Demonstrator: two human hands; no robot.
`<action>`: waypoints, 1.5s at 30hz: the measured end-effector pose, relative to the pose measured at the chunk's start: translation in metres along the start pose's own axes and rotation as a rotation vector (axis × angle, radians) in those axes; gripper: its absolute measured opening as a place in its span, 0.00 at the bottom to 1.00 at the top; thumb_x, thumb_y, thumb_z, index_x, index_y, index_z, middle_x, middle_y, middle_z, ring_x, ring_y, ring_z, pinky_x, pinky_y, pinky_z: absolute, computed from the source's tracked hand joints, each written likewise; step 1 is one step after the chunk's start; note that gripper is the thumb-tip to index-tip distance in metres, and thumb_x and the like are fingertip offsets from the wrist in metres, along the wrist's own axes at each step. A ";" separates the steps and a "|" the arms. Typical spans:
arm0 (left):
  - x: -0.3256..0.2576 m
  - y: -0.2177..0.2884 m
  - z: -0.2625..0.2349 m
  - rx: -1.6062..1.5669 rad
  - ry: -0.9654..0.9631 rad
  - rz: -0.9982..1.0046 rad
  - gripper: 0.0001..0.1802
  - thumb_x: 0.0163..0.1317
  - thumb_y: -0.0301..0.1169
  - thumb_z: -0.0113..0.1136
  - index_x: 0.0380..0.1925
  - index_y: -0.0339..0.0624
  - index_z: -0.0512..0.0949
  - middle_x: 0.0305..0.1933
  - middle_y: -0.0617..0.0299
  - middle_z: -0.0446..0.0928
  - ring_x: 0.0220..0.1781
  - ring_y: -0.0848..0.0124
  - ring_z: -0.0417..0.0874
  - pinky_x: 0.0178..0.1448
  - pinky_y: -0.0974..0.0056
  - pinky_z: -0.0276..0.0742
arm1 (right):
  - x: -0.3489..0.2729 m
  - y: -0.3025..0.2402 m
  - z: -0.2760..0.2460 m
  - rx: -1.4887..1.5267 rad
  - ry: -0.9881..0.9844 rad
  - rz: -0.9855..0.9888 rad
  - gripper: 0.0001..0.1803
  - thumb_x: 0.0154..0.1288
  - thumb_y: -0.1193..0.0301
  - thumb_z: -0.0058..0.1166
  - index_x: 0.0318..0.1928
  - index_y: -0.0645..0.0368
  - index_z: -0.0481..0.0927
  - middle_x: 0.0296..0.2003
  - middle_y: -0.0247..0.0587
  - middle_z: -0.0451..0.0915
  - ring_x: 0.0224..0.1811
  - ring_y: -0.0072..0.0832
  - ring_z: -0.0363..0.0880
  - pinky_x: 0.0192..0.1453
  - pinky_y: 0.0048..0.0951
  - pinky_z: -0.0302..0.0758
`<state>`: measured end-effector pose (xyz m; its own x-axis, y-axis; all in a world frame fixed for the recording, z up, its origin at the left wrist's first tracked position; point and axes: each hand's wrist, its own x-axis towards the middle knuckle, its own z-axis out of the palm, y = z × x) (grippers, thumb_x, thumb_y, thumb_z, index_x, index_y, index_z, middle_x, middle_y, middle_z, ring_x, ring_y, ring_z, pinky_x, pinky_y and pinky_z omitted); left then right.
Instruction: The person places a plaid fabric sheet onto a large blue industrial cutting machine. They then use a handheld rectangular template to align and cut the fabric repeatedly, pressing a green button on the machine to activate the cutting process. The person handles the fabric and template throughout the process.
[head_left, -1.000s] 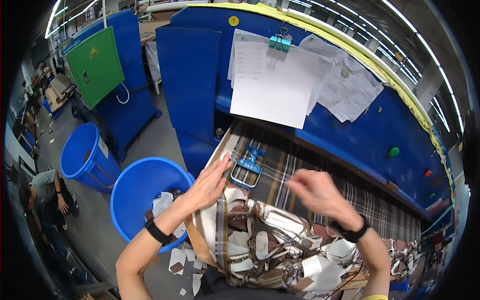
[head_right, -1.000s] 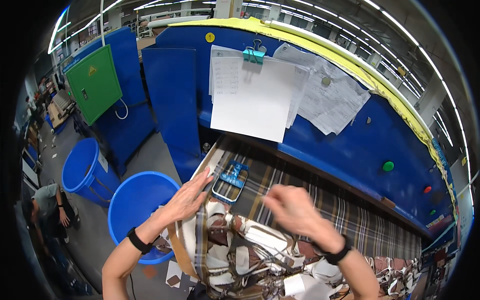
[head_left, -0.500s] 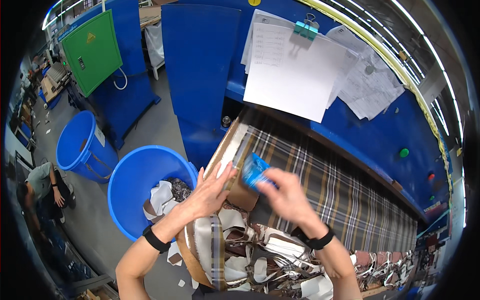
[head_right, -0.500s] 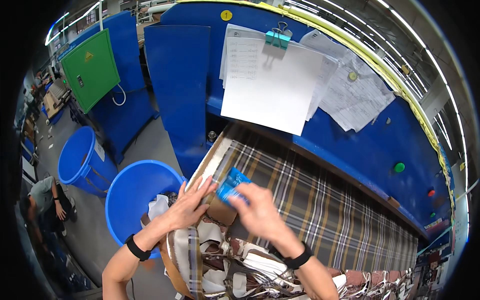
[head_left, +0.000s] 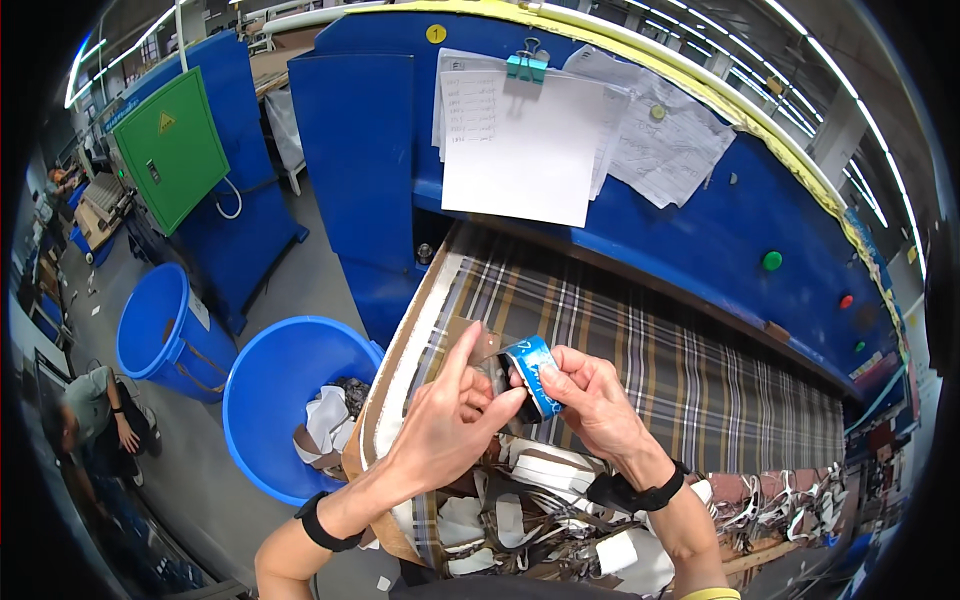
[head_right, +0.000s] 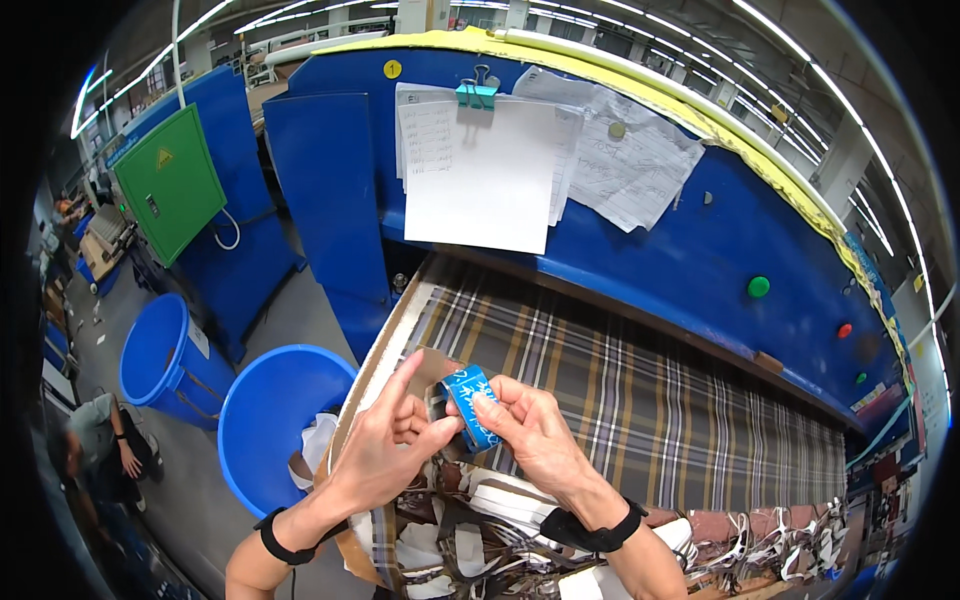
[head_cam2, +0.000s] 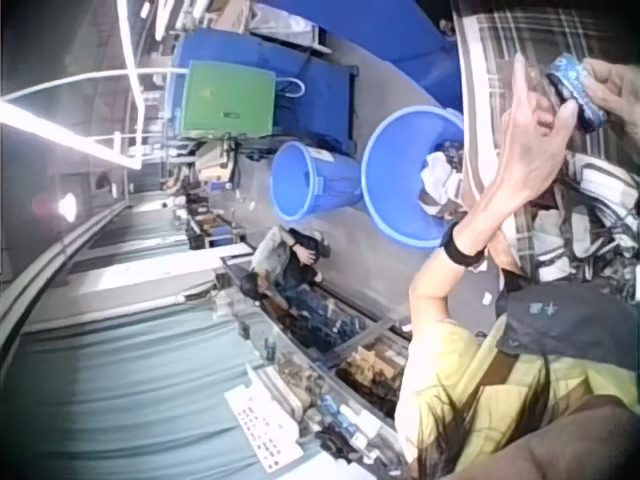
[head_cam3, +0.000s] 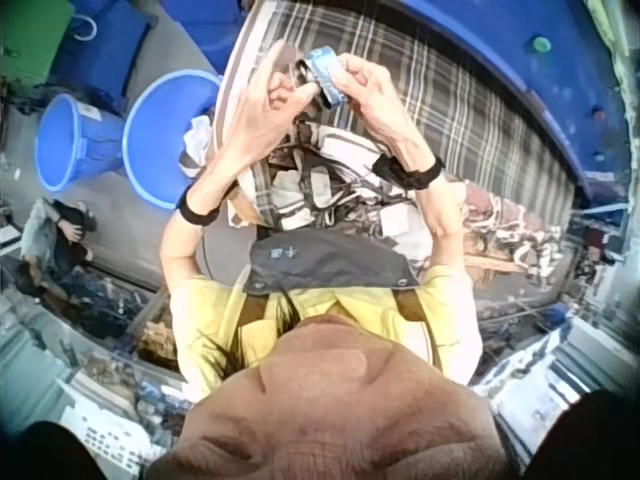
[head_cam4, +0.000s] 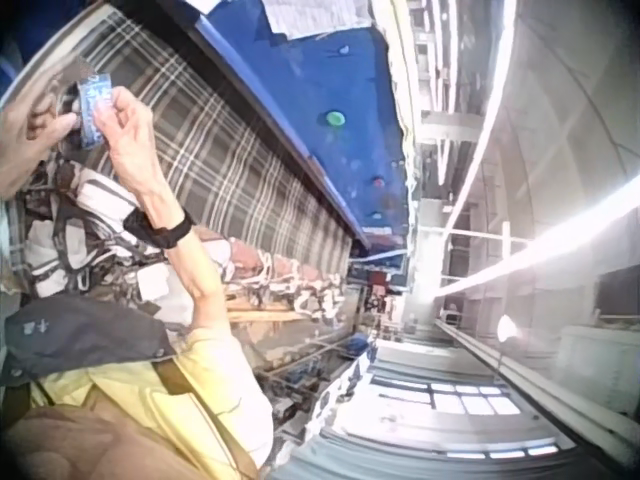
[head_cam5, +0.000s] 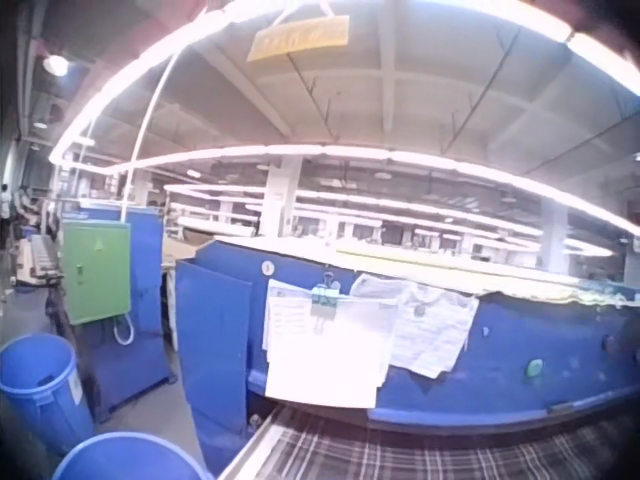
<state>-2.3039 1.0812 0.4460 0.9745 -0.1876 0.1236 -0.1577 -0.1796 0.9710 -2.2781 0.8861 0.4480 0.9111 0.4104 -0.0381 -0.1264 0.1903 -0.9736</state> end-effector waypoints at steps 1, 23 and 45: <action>-0.002 -0.002 0.003 -0.055 -0.015 -0.018 0.43 0.65 0.26 0.64 0.74 0.28 0.49 0.26 0.67 0.73 0.29 0.81 0.75 0.34 0.75 0.74 | -0.004 0.000 -0.003 0.007 0.013 0.019 0.14 0.75 0.65 0.53 0.48 0.65 0.78 0.39 0.39 0.83 0.39 0.20 0.79 0.48 0.22 0.75; -0.039 -0.049 -0.047 -0.279 0.348 -0.216 0.38 0.61 0.19 0.65 0.69 0.26 0.60 0.25 0.76 0.70 0.31 0.86 0.72 0.37 0.79 0.69 | 0.059 -0.306 -0.176 -1.865 0.648 -0.577 0.13 0.68 0.71 0.54 0.50 0.62 0.76 0.40 0.54 0.81 0.43 0.44 0.80 0.51 0.39 0.73; -0.051 -0.021 0.029 -0.425 0.159 -0.116 0.35 0.68 0.20 0.60 0.73 0.40 0.60 0.33 0.66 0.81 0.36 0.84 0.76 0.44 0.76 0.74 | -0.068 0.012 0.048 -0.537 -0.056 0.066 0.46 0.65 0.65 0.65 0.71 0.72 0.49 0.60 0.64 0.71 0.61 0.45 0.76 0.63 0.41 0.76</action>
<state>-2.3546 1.0664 0.4138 0.9994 -0.0332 0.0071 0.0006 0.2274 0.9738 -2.3603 0.9029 0.4497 0.8837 0.4560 -0.1052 0.0490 -0.3138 -0.9482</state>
